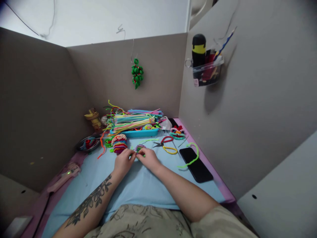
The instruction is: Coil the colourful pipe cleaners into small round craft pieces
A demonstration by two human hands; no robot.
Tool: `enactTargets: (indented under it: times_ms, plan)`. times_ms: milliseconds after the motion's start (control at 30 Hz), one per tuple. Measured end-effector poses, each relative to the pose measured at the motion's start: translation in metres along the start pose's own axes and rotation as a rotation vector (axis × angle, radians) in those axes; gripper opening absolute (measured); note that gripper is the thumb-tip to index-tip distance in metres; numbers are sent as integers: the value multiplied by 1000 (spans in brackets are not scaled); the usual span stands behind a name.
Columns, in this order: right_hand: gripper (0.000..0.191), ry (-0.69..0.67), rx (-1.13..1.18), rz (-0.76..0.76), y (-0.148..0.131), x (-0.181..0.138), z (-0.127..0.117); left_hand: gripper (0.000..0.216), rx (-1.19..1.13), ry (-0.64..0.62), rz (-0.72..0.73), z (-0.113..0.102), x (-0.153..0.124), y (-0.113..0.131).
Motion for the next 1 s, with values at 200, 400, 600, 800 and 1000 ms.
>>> enactTargets:
  times_ms: [200,400,600,800,1000]
  plan:
    - [15,1,-13,-7,0,0,2,15,-79,-4,1,-2,2,-4]
    - [17,-19,-39,-29,2,0,3,18,-62,-32,5,-2,3,-8]
    - [24,-6,-21,-53,3,-2,8,19,-42,-38,44,-1,4,-5]
    - [15,27,-133,-72,-1,-2,6,20,-55,-60,76,-4,3,-3]
    - [14,41,-222,-179,-5,0,2,19,-72,-55,62,-5,4,-9]
Point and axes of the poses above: each hand's wrist, its own x-axis towards the middle knuckle, its own z-axis out of the palm, y = z × x, the point moved 5 cm from there along x, towards the middle knuckle, and after that the axes turned 8 degrees about -x, right-handed, at the moved point
